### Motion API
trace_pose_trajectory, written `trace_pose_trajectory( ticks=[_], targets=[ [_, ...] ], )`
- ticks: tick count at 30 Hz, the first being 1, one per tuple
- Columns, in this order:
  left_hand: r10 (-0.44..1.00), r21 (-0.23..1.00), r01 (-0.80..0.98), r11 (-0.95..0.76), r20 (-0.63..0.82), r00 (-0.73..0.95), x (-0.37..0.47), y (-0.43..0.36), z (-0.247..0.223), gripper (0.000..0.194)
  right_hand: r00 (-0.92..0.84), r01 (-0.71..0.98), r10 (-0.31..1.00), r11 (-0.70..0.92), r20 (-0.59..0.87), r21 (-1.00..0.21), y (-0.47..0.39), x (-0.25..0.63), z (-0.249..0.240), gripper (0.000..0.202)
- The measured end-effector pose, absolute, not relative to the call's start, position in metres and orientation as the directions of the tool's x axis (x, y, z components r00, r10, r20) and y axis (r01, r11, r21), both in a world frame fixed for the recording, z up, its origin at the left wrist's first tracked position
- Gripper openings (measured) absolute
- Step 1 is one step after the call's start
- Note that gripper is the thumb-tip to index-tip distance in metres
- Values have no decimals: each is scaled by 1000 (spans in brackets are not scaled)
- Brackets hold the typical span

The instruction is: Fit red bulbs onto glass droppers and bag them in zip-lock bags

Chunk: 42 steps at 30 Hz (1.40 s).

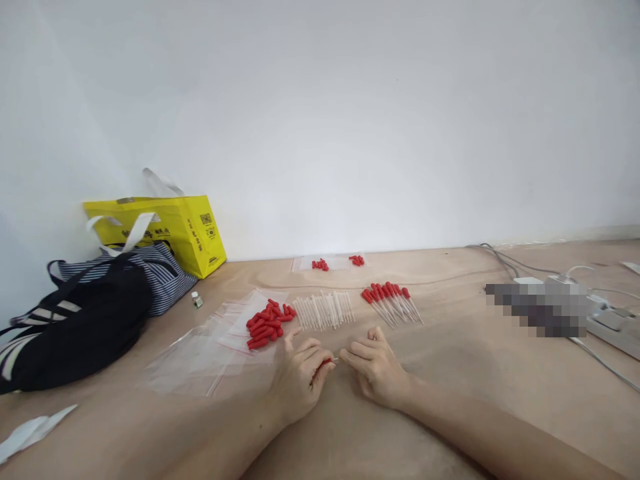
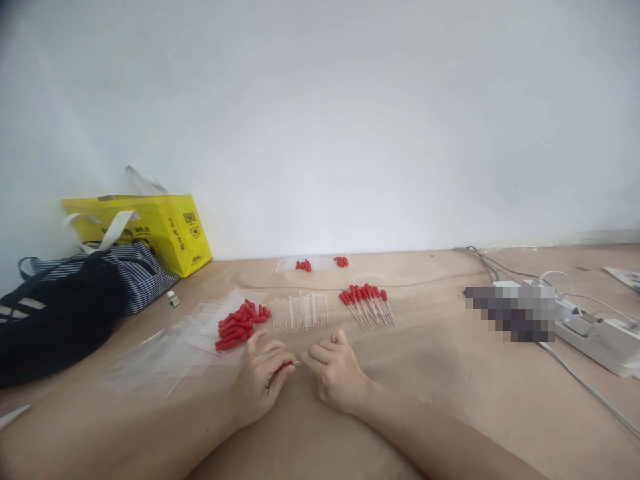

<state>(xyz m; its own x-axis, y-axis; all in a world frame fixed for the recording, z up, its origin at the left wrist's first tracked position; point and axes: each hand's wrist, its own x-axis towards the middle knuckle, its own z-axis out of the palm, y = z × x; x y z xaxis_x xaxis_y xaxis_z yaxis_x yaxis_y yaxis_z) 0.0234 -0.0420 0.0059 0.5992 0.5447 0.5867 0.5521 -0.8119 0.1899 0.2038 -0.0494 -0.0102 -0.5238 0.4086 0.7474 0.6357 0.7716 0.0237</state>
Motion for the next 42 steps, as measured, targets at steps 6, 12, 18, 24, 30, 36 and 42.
trace_pose_trajectory(
  ticks=[6,12,18,24,30,36,42],
  targets=[
    [559,197,561,-804,573,599,23,-39,4,18,-522,640,448,769,726,-15,-48,201,-14,28],
    [623,223,611,-759,523,582,17,-32,12,10,-490,685,543,724,682,-85,-44,206,-12,28],
    [655,229,647,-728,513,555,12,-32,17,14,-511,635,599,746,616,-198,-44,211,-13,28],
    [679,270,632,-727,421,601,13,-30,16,17,-486,616,591,754,644,-228,-46,208,-23,27],
    [721,200,757,-622,522,455,7,-17,8,32,-247,819,704,519,666,-245,-27,213,-18,24],
    [788,109,919,-379,559,259,-11,-1,5,32,230,949,792,-53,566,-311,19,241,-15,24],
    [786,9,968,-250,585,198,-23,3,9,24,283,949,840,-176,463,-262,31,245,-16,26]
  ],
)
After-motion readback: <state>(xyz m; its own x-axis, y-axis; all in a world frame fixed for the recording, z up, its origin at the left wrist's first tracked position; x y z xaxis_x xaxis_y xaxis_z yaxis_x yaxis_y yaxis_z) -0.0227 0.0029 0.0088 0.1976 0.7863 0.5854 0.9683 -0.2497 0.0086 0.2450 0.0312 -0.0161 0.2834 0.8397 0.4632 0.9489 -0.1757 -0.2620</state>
